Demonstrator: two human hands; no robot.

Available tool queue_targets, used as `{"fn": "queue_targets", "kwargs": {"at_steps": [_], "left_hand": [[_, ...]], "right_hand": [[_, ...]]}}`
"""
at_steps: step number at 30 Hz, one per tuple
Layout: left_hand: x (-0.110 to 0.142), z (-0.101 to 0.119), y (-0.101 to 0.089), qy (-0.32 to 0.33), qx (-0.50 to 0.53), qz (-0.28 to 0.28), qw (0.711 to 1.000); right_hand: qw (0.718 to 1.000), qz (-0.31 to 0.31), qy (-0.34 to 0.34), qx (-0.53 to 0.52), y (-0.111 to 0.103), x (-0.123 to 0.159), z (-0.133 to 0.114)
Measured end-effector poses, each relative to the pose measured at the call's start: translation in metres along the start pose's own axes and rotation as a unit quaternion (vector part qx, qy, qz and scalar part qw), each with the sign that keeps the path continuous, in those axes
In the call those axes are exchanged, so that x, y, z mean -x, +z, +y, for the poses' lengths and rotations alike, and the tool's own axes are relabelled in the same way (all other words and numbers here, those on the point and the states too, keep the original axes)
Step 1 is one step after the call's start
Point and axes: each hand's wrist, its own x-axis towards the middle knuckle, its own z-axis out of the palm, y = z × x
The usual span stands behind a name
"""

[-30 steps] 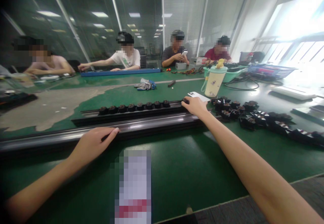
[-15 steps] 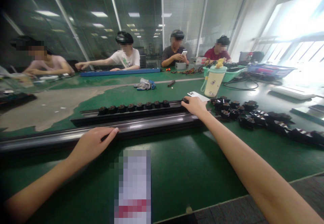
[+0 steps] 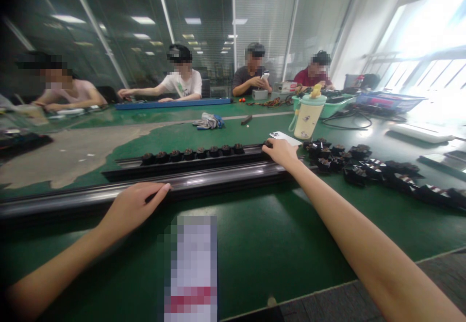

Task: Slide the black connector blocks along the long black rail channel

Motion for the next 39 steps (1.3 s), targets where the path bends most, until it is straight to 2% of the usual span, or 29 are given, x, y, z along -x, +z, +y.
{"fn": "queue_targets", "kwargs": {"at_steps": [12,19,23,29,39], "left_hand": [[0.000,-0.001,0.001,-0.005,0.004,0.002,1.000],[-0.001,0.001,0.001,-0.007,0.006,0.005,1.000],[-0.001,0.000,0.000,-0.004,0.001,0.005,1.000],[0.000,-0.001,0.002,-0.006,0.006,-0.001,1.000],[0.000,0.000,0.000,-0.005,0.002,0.001,1.000]], "right_hand": [[1.000,-0.003,-0.012,0.019,0.001,-0.004,0.008],[0.993,-0.008,-0.112,-0.023,0.005,-0.019,0.032],[0.994,0.007,-0.103,-0.035,0.008,-0.021,0.037],[0.992,-0.003,-0.125,-0.024,0.007,-0.024,0.041],[0.994,-0.012,-0.110,-0.025,0.007,-0.025,0.039]]}}
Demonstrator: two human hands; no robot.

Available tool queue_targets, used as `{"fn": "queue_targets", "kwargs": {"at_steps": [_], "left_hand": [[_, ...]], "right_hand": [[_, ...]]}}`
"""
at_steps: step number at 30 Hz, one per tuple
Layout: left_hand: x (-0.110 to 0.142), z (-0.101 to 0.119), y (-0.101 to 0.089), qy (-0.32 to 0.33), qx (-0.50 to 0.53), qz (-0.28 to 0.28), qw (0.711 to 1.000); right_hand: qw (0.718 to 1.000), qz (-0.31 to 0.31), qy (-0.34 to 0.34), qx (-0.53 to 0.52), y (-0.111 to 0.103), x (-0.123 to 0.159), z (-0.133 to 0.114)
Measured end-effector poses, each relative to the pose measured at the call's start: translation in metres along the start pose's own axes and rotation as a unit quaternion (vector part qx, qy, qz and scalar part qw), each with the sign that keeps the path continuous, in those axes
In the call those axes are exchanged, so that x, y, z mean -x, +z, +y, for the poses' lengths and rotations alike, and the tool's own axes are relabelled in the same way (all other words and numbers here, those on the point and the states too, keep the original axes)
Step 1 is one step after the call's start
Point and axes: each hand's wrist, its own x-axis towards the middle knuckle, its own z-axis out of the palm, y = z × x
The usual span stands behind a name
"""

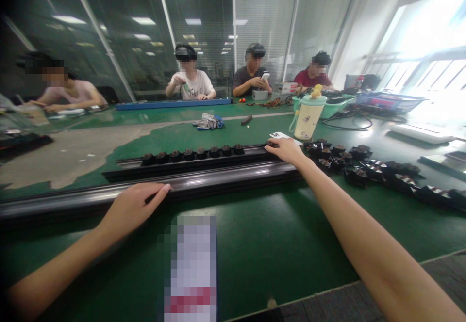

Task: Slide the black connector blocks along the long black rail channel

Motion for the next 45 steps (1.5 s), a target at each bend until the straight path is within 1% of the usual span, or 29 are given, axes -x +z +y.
{"fn": "queue_targets", "kwargs": {"at_steps": [6,17,23,32,35,38,40,43,45], "left_hand": [[0.000,-0.001,0.001,0.000,-0.001,0.000,1.000],[0.000,-0.001,0.001,0.001,-0.004,-0.004,1.000],[0.000,-0.001,0.003,0.003,-0.010,0.003,1.000],[0.000,0.000,0.001,0.000,-0.010,-0.002,1.000],[-0.001,0.000,0.001,-0.002,-0.008,-0.003,1.000],[-0.001,-0.001,0.001,-0.002,-0.005,-0.001,1.000],[-0.001,-0.001,0.002,-0.002,-0.004,-0.001,1.000],[-0.001,-0.002,0.002,-0.003,-0.007,-0.001,1.000],[-0.001,-0.001,0.002,-0.004,-0.007,0.000,1.000]], "right_hand": [[1.000,0.011,0.019,0.005,0.001,0.003,-0.003],[0.999,0.023,0.026,0.006,0.000,0.005,-0.007],[0.999,0.028,0.022,0.002,0.001,0.004,-0.004],[0.999,0.034,0.027,0.001,0.004,0.002,0.001],[0.999,0.029,0.015,0.003,0.005,-0.002,0.009],[1.000,0.021,-0.014,0.002,0.005,-0.006,0.018],[0.999,0.026,-0.033,-0.004,0.006,-0.008,0.024],[0.997,0.036,-0.054,-0.044,0.007,-0.007,0.027],[0.995,0.036,-0.057,-0.074,0.007,-0.005,0.025]]}}
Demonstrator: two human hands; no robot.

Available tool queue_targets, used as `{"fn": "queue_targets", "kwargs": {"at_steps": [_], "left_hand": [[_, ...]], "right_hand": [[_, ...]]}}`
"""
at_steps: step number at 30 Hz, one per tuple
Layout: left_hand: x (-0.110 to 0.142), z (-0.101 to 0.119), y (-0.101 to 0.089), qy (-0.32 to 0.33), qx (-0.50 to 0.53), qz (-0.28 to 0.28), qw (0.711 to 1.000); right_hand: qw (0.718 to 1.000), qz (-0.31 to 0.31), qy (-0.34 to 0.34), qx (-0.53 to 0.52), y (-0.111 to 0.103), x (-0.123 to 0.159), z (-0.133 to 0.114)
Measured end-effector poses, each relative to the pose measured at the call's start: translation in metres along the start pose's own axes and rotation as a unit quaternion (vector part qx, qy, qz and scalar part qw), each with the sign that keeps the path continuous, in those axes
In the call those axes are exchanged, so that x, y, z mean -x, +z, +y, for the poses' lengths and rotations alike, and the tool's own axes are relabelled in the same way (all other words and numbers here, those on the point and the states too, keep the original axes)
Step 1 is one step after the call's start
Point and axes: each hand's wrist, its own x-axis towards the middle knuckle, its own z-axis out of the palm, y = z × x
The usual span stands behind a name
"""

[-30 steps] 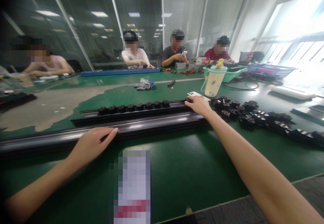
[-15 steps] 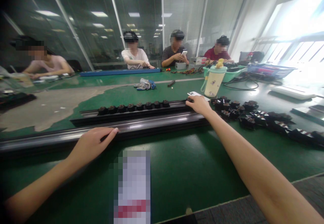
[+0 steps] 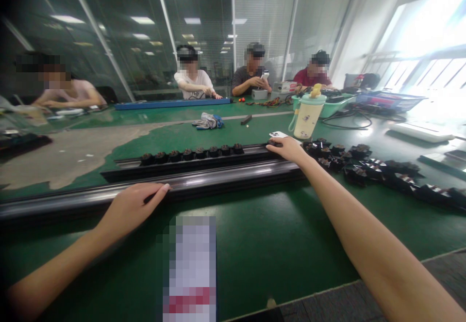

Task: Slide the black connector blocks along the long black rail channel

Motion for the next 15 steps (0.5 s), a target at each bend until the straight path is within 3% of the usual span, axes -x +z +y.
{"fn": "queue_targets", "kwargs": {"at_steps": [15], "left_hand": [[0.001,0.001,-0.001,-0.001,0.003,0.001,1.000]], "right_hand": [[0.996,0.000,0.088,0.029,-0.005,0.007,-0.017]]}}
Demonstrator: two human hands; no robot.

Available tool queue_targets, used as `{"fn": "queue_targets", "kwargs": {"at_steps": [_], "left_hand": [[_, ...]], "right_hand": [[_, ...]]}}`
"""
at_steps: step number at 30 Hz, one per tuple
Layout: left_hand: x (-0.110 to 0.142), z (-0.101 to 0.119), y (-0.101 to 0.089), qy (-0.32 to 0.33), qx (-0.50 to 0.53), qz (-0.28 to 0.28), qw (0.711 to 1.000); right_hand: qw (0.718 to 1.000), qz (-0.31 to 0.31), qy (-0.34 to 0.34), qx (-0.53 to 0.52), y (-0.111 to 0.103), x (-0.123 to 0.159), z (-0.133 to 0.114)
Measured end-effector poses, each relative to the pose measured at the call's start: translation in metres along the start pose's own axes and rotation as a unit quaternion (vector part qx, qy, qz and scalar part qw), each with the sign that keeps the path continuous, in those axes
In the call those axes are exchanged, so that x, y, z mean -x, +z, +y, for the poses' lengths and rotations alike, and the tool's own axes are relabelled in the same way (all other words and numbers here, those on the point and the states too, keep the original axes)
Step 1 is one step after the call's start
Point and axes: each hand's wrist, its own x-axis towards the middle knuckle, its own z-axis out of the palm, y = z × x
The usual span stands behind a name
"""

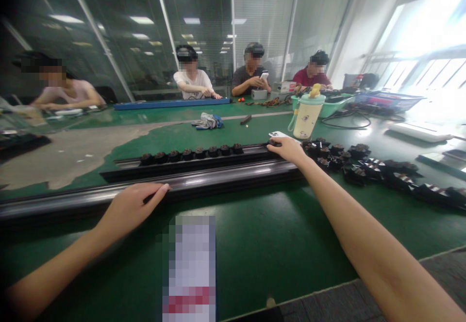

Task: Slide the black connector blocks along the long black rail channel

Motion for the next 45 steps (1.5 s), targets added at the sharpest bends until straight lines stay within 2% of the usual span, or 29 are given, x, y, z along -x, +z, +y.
{"fn": "queue_targets", "kwargs": {"at_steps": [11,22,45], "left_hand": [[-0.001,0.003,-0.003,-0.012,0.011,-0.011,1.000],[-0.001,0.003,-0.002,0.003,0.002,-0.009,1.000],[-0.001,0.002,-0.002,-0.006,0.008,-0.010,1.000]], "right_hand": [[1.000,0.008,0.003,-0.002,0.001,0.000,0.000],[1.000,0.013,-0.006,0.008,0.002,-0.001,0.002],[0.999,0.028,0.026,0.000,0.004,-0.006,0.010]]}}
